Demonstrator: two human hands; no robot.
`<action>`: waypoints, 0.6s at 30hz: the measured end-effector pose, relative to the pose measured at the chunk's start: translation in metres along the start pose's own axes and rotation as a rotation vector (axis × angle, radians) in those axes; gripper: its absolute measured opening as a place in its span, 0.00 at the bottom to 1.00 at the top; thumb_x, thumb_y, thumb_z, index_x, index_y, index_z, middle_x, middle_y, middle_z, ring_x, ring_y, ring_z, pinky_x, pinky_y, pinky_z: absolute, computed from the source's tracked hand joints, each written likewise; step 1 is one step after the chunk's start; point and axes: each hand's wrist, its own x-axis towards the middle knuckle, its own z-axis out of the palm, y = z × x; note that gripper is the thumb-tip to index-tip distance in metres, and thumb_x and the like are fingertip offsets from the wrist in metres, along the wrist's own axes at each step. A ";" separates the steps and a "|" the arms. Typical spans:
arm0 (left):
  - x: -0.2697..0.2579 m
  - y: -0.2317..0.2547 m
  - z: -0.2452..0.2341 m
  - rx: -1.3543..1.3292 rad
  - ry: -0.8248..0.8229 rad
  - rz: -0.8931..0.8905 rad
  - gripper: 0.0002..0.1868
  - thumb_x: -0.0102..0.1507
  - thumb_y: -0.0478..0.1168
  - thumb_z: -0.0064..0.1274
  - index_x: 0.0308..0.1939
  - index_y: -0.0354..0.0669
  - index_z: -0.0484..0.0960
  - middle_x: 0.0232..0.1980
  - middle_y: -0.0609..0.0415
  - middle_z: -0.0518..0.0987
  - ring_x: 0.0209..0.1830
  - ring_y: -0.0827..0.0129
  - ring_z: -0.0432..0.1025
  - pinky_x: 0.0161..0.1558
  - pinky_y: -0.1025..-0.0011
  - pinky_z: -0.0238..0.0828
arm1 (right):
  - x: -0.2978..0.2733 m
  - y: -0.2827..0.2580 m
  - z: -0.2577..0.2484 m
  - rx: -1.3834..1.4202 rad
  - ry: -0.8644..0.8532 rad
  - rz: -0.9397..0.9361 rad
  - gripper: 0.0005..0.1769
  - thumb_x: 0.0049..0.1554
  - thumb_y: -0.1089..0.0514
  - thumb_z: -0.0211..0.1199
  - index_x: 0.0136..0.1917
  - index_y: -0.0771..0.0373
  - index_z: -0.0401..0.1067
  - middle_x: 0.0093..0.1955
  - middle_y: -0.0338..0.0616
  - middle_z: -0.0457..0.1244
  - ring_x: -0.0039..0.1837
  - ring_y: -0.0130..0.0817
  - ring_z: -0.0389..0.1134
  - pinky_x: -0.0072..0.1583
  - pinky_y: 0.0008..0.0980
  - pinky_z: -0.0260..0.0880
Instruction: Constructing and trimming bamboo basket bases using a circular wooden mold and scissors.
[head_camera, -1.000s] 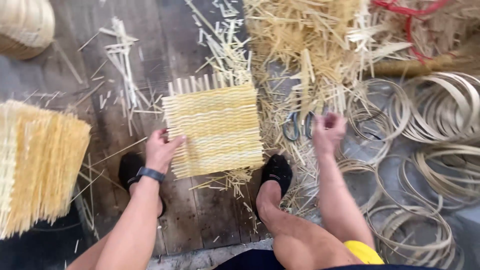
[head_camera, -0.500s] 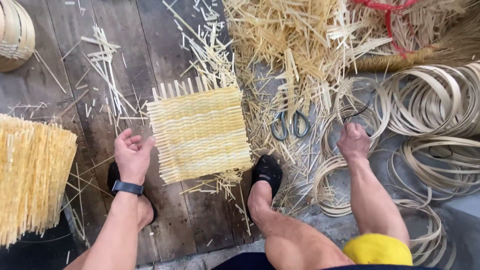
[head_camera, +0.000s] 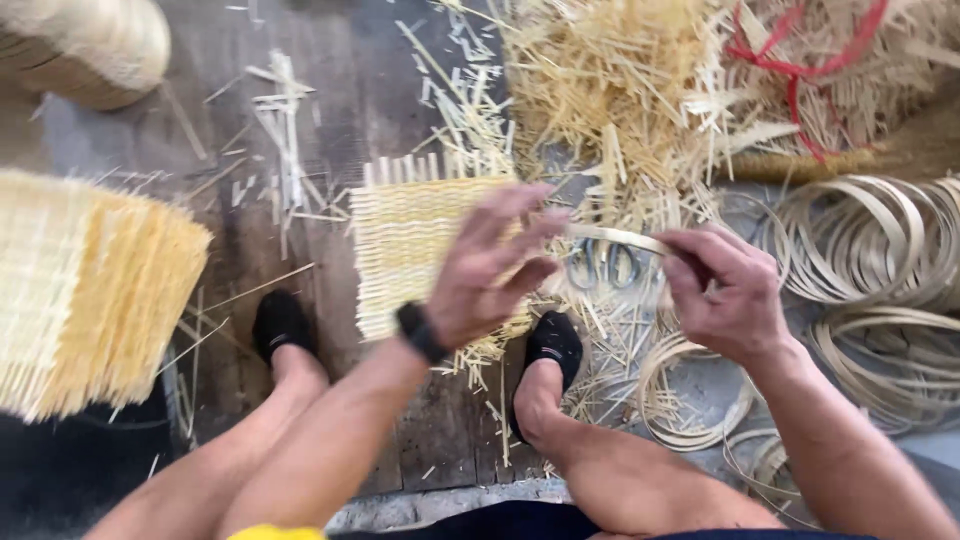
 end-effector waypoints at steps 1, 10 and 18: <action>-0.009 0.007 0.003 0.016 0.010 -0.002 0.24 0.60 0.42 0.60 0.60 0.47 0.77 0.62 0.41 0.77 0.64 0.52 0.69 0.66 0.53 0.68 | 0.010 -0.023 0.003 0.004 -0.004 -0.018 0.11 0.60 0.65 0.65 0.57 0.63 0.77 0.45 0.43 0.69 0.40 0.32 0.70 0.43 0.28 0.69; -0.028 0.002 -0.041 -1.170 -0.039 -1.302 0.33 0.63 0.69 0.45 0.27 0.42 0.81 0.23 0.61 0.73 0.21 0.78 0.68 0.19 0.74 0.63 | 0.057 -0.114 0.050 -0.113 -0.198 -0.651 0.08 0.50 0.58 0.76 0.43 0.61 0.80 0.40 0.40 0.67 0.42 0.34 0.69 0.40 0.34 0.70; -0.059 -0.020 -0.031 -1.111 -0.076 -1.440 0.38 0.61 0.81 0.21 0.15 0.58 0.57 0.16 0.67 0.56 0.11 0.79 0.49 0.12 0.74 0.44 | 0.051 -0.112 0.128 -0.205 -0.073 -0.606 0.04 0.52 0.66 0.73 0.43 0.63 0.82 0.33 0.37 0.61 0.38 0.31 0.64 0.36 0.30 0.66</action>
